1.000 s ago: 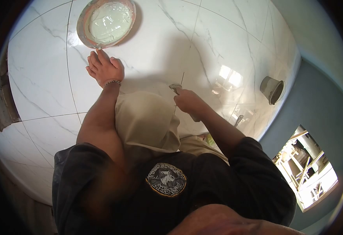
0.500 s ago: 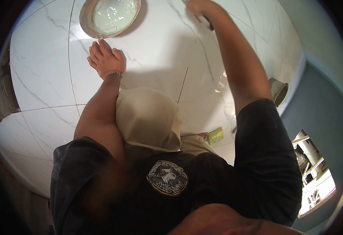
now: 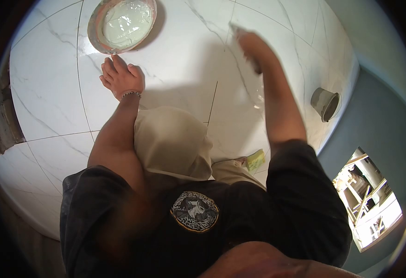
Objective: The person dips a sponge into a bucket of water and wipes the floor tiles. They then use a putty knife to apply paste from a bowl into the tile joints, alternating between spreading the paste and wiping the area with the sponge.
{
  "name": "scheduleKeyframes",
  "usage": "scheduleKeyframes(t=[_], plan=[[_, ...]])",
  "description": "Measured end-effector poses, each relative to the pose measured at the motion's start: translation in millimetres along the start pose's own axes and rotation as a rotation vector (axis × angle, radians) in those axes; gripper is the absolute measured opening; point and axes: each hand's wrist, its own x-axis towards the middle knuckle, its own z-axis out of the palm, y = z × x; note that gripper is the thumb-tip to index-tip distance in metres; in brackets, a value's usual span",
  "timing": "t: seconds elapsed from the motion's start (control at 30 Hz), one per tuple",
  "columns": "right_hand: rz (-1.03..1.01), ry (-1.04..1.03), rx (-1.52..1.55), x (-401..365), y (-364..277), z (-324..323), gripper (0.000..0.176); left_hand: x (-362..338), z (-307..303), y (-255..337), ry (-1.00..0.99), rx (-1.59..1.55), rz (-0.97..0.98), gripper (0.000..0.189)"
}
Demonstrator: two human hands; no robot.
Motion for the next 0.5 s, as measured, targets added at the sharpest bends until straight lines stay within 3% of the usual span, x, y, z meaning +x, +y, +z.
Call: scheduleKeyframes(t=[0.03, 0.1, 0.13, 0.2, 0.27, 0.33, 0.37, 0.4, 0.43, 0.47, 0.5], plan=[[-0.219, -0.076, -0.243, 74.7, 36.2, -12.4, 0.041, -0.4, 0.2, -1.2, 0.001, 0.004, -0.003, 0.069], [-0.078, -0.124, -0.304, 91.2, -4.2, -53.0, 0.042, 0.2, 2.0, -1.3, 0.003, -0.024, -0.005, 0.07], [-0.083, -0.131, -0.306, 86.1, -20.6, -58.7, 0.042, 0.0, 2.0, -1.4, 0.001, -0.018, -0.012, 0.07], [0.185, 0.021, 0.145, 62.8, -46.1, -54.5, 0.043, 0.2, 1.7, -1.7, -0.01, -0.014, -0.007, 0.07], [0.132, -0.19, -0.077, 30.5, -48.9, -47.9, 0.045, -0.7, 1.8, -3.4, -0.011, -0.011, -0.009, 0.07], [0.153, -0.057, 0.173, -24.5, -34.6, 1.3, 0.046, 0.1, 2.1, -1.1, -0.009, -0.022, -0.004, 0.07], [-0.359, 0.035, 0.116, -8.7, 52.4, 59.5, 0.055, -0.7, 1.4, -1.9, -0.011, -0.013, -0.005, 0.071], [-0.83, 0.14, -0.06, -36.2, 84.7, 94.3, 0.062, 0.2, 0.8, -1.4, -0.013, -0.004, -0.006, 0.071], [0.046, -0.223, 0.144, -109.8, 8.5, 78.3, 0.059, 1.5, 0.2, 0.5, -0.013, -0.009, -0.004, 0.071], [-0.216, -0.244, -0.122, -133.3, 34.6, 105.1, 0.053, 1.7, -0.9, 1.4, -0.018, -0.006, -0.01, 0.071], [-0.25, -0.257, -0.061, -140.4, 60.7, 145.8, 0.05, 0.9, -1.7, 0.8, -0.026, 0.001, -0.016, 0.071]])
